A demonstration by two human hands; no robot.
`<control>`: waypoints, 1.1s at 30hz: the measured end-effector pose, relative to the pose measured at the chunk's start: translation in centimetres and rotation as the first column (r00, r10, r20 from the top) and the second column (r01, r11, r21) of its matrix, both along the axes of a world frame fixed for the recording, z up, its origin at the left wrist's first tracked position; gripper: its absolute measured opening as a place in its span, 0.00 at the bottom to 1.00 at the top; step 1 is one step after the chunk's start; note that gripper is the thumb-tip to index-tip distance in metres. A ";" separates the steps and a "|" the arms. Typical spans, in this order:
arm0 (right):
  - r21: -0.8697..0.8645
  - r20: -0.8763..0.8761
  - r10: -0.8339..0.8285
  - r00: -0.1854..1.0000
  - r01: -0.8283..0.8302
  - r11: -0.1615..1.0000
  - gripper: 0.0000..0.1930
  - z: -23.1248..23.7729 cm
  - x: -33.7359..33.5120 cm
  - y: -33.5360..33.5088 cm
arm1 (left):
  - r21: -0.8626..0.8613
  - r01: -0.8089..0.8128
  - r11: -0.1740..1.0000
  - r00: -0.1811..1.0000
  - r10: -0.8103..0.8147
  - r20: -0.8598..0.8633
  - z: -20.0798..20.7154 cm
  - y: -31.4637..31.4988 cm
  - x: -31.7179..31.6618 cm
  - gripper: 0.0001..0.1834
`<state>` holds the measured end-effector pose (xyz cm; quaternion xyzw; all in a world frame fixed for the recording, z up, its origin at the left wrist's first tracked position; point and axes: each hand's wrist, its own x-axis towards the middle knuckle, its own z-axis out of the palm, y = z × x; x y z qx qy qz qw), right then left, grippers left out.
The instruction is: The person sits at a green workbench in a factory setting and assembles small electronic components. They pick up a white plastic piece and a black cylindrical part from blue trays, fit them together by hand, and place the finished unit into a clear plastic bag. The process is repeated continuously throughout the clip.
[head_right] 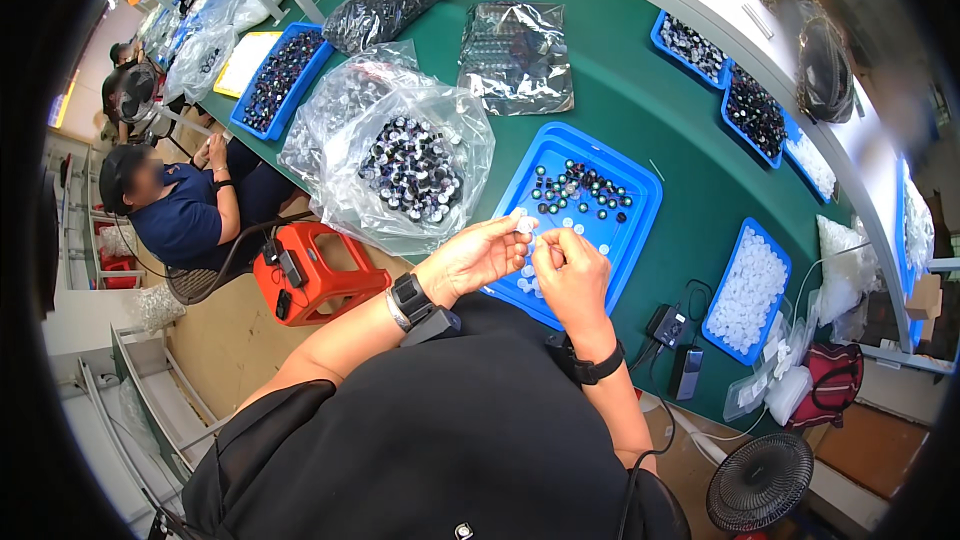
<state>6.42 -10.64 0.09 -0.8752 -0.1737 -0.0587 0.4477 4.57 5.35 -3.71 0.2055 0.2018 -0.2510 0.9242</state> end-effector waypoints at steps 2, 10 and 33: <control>0.041 -0.043 -0.019 0.999 0.021 0.999 0.02 -0.4 0.0 0.0 | 0.030 0.002 1.000 1.000 -0.002 -0.002 0.0 0.0 -0.1 0.13; 0.055 -0.009 -0.042 0.999 0.043 0.998 0.02 -0.7 0.1 0.1 | -0.001 0.018 1.000 0.999 -0.018 -0.047 0.0 -0.3 -0.2 0.09; -0.123 -0.090 0.099 0.991 -0.109 0.986 0.04 -1.7 0.0 0.1 | 0.177 -0.016 0.984 1.000 0.013 0.018 -0.5 -0.8 -0.8 0.08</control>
